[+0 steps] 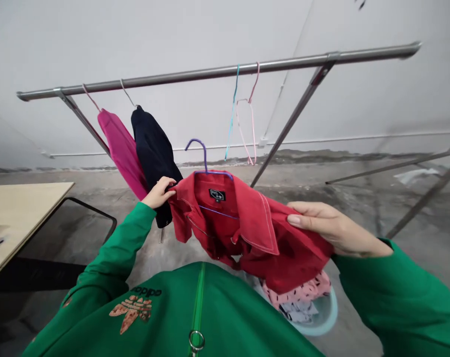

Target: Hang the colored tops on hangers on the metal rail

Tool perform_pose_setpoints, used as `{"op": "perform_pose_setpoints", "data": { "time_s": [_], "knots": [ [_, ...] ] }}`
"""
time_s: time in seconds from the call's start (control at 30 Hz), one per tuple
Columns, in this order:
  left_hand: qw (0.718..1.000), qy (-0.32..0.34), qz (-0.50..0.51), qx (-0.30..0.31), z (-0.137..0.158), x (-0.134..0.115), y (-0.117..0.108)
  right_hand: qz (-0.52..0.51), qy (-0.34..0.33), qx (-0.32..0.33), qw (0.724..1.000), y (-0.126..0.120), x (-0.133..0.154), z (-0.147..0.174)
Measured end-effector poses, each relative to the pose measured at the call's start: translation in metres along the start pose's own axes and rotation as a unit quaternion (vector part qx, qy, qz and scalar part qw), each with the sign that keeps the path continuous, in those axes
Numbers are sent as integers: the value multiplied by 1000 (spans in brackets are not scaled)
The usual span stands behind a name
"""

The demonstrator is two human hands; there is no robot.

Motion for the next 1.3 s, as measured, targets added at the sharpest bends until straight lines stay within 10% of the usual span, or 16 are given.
{"op": "perform_pose_setpoints", "data": {
  "time_s": [0.2,0.7,0.9,1.3],
  "knots": [
    [996,-55,40,-54,31,36,17,-171,61,-31,983,28,9,7],
    [993,-43,101,40,96,26,76,-92,-285,-104,948,99,144,-125],
    [993,-67,86,49,121,34,81,-1,-329,-160,931,118,189,-186],
    [990,-104,69,58,134,43,86,227,-274,-235,905,141,160,-247]
  ]
}}
Point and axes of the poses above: each hand's wrist, its own z-axis away from the middle knuckle, its own y-axis out of the palm, x = y × z, the point moved 7 cm from there along -z, towards the middle knuckle, and after that the axes turned 5 degrees about z, right-handed, at the moved point
